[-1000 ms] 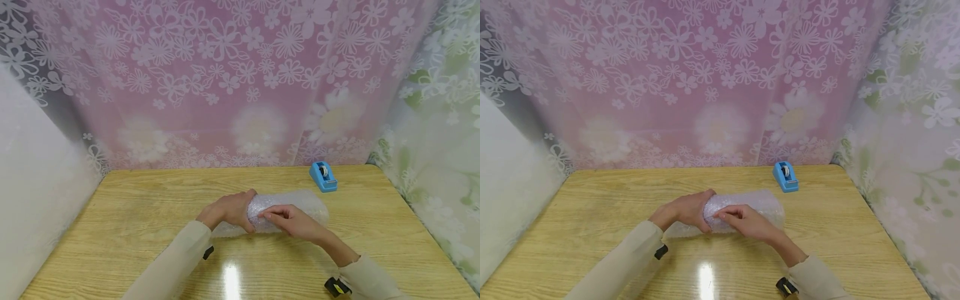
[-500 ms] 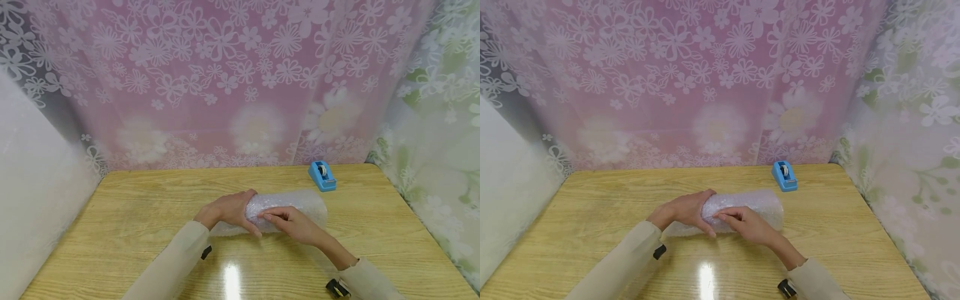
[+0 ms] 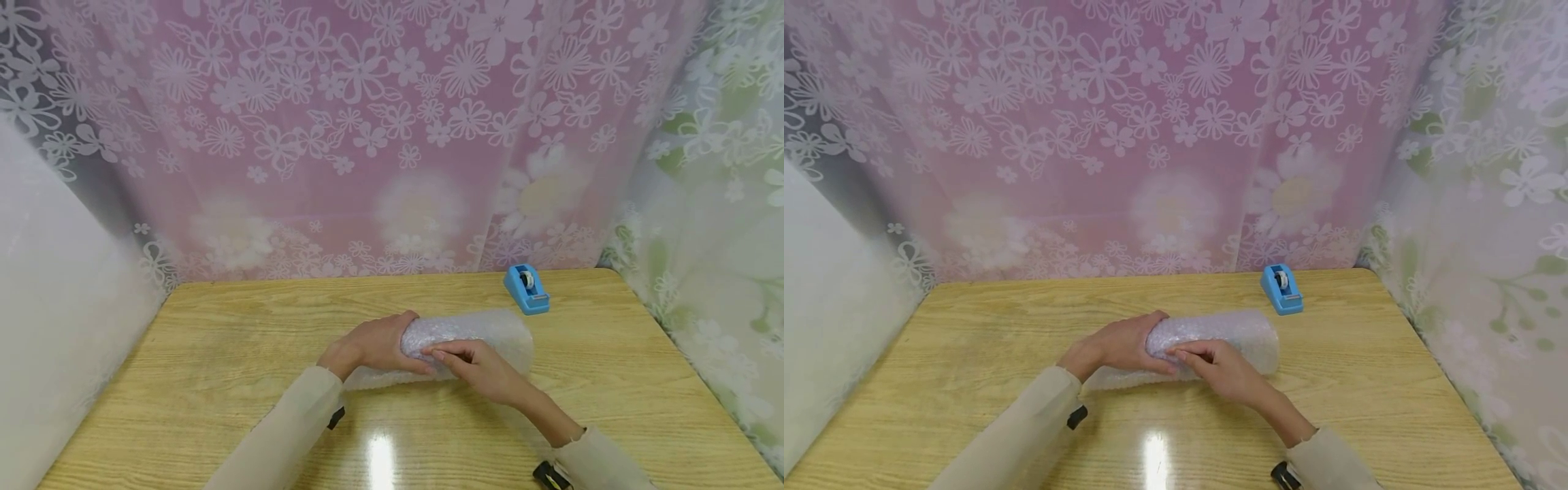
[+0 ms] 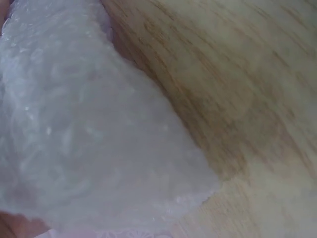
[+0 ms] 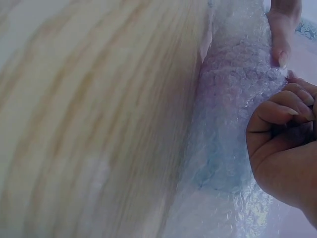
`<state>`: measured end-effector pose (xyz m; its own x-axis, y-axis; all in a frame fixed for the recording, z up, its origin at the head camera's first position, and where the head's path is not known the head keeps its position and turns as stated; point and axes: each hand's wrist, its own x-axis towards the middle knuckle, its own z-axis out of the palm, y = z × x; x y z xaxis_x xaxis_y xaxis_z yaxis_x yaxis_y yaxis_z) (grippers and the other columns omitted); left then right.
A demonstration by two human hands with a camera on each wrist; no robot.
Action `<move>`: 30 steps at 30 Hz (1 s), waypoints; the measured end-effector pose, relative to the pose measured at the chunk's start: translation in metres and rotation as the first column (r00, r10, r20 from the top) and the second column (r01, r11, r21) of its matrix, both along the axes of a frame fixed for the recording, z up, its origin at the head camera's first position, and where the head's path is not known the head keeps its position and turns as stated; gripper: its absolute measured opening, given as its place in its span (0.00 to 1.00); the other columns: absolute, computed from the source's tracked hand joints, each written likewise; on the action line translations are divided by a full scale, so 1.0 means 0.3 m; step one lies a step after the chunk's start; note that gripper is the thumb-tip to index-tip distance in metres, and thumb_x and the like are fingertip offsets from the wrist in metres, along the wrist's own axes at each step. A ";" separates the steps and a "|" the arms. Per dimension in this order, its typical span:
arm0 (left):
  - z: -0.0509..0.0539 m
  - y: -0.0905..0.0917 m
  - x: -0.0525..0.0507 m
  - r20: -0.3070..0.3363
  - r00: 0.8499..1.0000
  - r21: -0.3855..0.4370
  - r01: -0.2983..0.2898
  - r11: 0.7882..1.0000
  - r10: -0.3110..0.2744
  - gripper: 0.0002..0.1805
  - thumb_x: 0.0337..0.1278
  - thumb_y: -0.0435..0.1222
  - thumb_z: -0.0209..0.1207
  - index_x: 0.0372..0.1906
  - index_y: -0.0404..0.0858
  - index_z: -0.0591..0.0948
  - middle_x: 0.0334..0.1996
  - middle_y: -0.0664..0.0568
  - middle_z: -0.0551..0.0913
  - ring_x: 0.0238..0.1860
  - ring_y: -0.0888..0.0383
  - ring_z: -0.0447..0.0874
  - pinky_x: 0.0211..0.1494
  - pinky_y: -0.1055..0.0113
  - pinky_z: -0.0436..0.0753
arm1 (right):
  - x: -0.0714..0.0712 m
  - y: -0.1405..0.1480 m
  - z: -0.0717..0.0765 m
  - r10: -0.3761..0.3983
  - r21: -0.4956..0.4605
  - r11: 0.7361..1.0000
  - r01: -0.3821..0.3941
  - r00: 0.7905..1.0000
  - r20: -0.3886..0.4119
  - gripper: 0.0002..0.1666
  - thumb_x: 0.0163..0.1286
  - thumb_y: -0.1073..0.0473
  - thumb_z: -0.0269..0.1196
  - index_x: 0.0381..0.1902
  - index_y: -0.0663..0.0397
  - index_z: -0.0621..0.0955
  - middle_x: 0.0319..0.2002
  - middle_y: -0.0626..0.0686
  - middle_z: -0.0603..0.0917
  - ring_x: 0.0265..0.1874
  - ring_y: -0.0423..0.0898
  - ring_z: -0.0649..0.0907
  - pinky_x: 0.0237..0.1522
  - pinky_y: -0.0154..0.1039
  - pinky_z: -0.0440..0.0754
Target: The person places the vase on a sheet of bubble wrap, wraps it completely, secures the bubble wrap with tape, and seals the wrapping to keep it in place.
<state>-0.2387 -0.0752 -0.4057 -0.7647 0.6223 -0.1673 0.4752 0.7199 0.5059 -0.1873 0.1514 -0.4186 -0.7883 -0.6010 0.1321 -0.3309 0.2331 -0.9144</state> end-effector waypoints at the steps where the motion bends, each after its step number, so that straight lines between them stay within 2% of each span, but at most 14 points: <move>1: 0.000 0.001 0.001 -0.006 1.000 -0.003 -0.006 1.000 0.006 0.48 0.33 0.74 0.58 0.59 0.50 0.67 0.42 0.64 0.76 0.37 0.67 0.76 0.35 0.67 0.77 | 0.001 0.000 -0.001 0.001 -0.006 1.000 -0.001 1.000 0.002 0.18 0.76 0.56 0.51 0.57 0.53 0.80 0.54 0.50 0.81 0.47 0.44 0.79 0.41 0.33 0.76; 7: -0.003 0.004 0.004 -0.037 0.999 -0.014 -0.020 1.000 0.020 0.48 0.33 0.75 0.57 0.59 0.51 0.68 0.42 0.64 0.77 0.37 0.67 0.76 0.35 0.67 0.77 | 0.005 0.002 -0.006 -0.007 -0.018 1.000 0.007 1.000 0.011 0.18 0.75 0.56 0.51 0.57 0.53 0.80 0.54 0.50 0.81 0.52 0.44 0.78 0.47 0.34 0.77; 14: -0.004 0.006 0.015 -0.038 0.999 -0.013 -0.024 1.000 0.024 0.51 0.29 0.78 0.56 0.59 0.51 0.67 0.42 0.63 0.76 0.35 0.67 0.76 0.34 0.67 0.77 | 0.010 0.004 -0.011 -0.009 -0.016 1.000 0.009 1.000 0.004 0.18 0.76 0.56 0.51 0.56 0.52 0.80 0.54 0.49 0.81 0.49 0.44 0.79 0.45 0.34 0.77; 20: -0.006 0.010 0.017 -0.079 0.996 -0.034 -0.034 0.999 0.032 0.50 0.32 0.79 0.51 0.59 0.51 0.68 0.43 0.62 0.78 0.35 0.66 0.76 0.35 0.66 0.77 | 0.015 0.004 -0.011 -0.017 -0.021 1.000 0.017 1.000 0.020 0.18 0.75 0.55 0.51 0.56 0.50 0.80 0.53 0.48 0.81 0.54 0.44 0.78 0.51 0.36 0.77; 26: -0.008 0.014 0.017 -0.071 0.996 -0.010 -0.051 0.999 0.050 0.47 0.35 0.77 0.52 0.58 0.51 0.69 0.42 0.62 0.78 0.35 0.66 0.76 0.35 0.66 0.77 | 0.014 0.006 -0.016 0.002 -0.043 0.999 0.000 0.999 0.043 0.18 0.76 0.55 0.51 0.57 0.48 0.80 0.54 0.47 0.81 0.55 0.45 0.78 0.53 0.38 0.76; 30: -0.003 0.018 0.019 -0.067 0.996 -0.015 -0.053 0.999 0.051 0.44 0.36 0.75 0.53 0.56 0.51 0.69 0.41 0.63 0.77 0.34 0.66 0.76 0.33 0.67 0.77 | 0.016 0.018 -0.017 0.038 -0.013 0.999 -0.038 0.999 -0.015 0.18 0.76 0.57 0.50 0.59 0.47 0.78 0.55 0.46 0.80 0.51 0.45 0.79 0.49 0.38 0.78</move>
<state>-0.2328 -0.0698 -0.4067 -0.8057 0.5789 -0.1250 0.4691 0.7526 0.4620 -0.1824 0.1568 -0.4235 -0.7626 -0.6287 0.1522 -0.3531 0.2075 -0.9123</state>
